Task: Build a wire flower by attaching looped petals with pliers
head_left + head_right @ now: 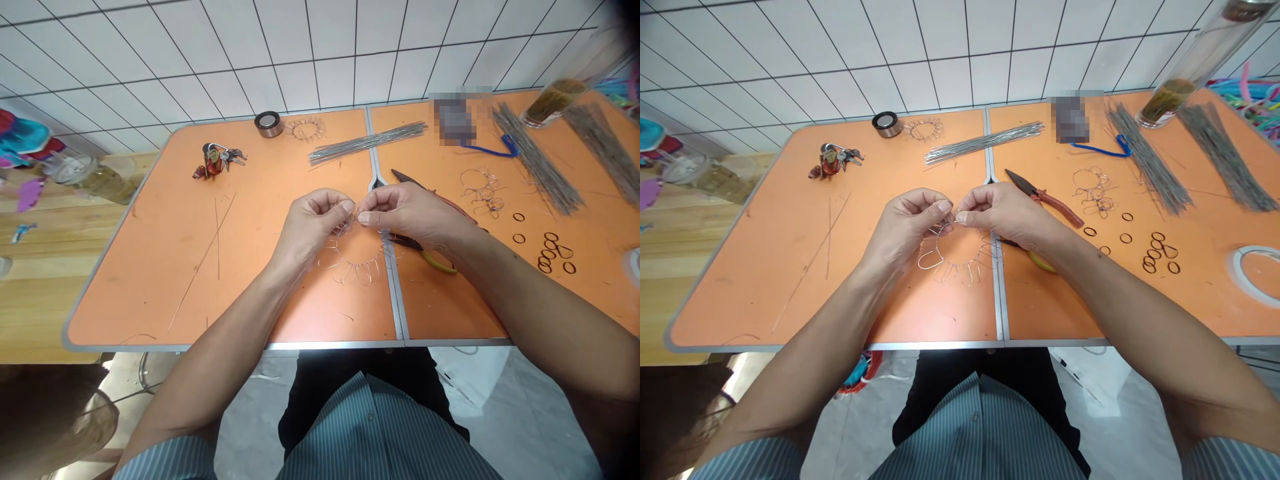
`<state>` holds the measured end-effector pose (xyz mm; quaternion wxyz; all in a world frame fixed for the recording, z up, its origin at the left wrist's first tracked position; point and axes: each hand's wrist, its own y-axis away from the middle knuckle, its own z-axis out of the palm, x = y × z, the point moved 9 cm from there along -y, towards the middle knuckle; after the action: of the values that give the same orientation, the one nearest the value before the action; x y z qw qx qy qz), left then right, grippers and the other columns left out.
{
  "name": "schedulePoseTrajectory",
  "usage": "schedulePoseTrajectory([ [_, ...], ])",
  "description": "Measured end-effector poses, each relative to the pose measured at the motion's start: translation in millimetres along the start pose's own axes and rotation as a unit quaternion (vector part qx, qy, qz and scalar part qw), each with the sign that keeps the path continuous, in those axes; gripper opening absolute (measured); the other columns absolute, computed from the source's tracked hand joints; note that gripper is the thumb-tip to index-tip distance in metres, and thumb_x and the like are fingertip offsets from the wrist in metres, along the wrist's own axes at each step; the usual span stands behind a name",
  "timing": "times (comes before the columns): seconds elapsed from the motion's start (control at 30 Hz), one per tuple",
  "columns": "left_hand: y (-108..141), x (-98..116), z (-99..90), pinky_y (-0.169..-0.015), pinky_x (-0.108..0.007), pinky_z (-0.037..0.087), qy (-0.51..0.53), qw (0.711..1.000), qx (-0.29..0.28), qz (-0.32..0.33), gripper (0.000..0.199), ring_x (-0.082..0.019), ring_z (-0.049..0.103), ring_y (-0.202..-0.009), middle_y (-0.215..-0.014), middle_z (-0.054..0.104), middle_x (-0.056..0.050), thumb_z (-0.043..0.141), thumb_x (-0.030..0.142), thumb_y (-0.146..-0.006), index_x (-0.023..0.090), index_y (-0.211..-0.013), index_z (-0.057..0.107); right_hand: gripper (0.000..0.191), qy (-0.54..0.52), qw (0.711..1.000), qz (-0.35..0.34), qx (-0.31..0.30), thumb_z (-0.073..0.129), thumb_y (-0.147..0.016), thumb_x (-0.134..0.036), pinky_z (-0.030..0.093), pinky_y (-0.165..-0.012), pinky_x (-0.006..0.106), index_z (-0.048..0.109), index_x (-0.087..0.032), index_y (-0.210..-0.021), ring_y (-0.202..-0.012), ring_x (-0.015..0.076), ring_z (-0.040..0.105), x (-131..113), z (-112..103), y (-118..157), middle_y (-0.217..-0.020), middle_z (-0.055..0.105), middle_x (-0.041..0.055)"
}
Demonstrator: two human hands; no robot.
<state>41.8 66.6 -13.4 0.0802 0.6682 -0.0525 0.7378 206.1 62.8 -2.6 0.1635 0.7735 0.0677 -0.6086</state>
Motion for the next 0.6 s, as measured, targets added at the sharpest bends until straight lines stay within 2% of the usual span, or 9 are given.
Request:
schedulePoseTrajectory([
  [0.13,0.6,2.1,2.0,-0.063,-0.027,0.049,-0.026,0.999,-0.018,0.006,0.033,-0.013,0.061,-0.065,-0.072,0.073,-0.003,0.098,0.047,-0.080,0.020,-0.078,0.081,0.015,0.033,0.999,-0.014,-0.025,0.094,-0.085,-0.032,0.036,-0.059,0.031,0.084,-0.024,-0.079,-0.066,0.0129,0.053,-2.0,1.1,-2.3,-0.073,0.069,-0.0003],
  [0.3,-1.4,-2.7,3.2,-0.063,-0.028,0.050,-0.005,0.999,-0.032,-0.019,0.033,-0.013,0.060,-0.064,-0.072,0.074,-0.003,0.101,0.046,-0.075,0.020,-0.075,0.080,0.013,0.047,0.997,-0.016,-0.055,0.093,-0.087,-0.036,0.039,-0.060,0.031,0.087,-0.025,-0.084,-0.069,0.0135,0.056,1.7,-1.6,-5.8,-0.078,0.073,0.0009],
  [0.5,-2.2,-6.1,1.9,-0.067,-0.026,0.053,-0.010,0.999,-0.035,-0.014,0.028,-0.013,0.065,-0.067,-0.074,0.075,-0.004,0.088,0.044,-0.090,0.020,-0.079,0.080,0.021,0.027,0.998,-0.014,-0.049,0.098,-0.084,-0.041,0.038,-0.059,0.031,0.085,-0.024,-0.085,-0.068,0.0143,0.056,5.3,-1.9,-7.0,-0.079,0.073,0.0022],
  [0.6,-2.4,-5.3,1.3,-0.067,-0.026,0.055,-0.008,0.999,-0.032,-0.004,0.025,-0.014,0.067,-0.066,-0.073,0.076,-0.003,0.087,0.043,-0.092,0.021,-0.082,0.079,0.021,0.011,0.999,-0.013,-0.050,0.098,-0.083,-0.040,0.036,-0.057,0.030,0.084,-0.025,-0.084,-0.066,0.0132,0.054,7.3,-1.9,-6.4,-0.079,0.072,0.0016],
])
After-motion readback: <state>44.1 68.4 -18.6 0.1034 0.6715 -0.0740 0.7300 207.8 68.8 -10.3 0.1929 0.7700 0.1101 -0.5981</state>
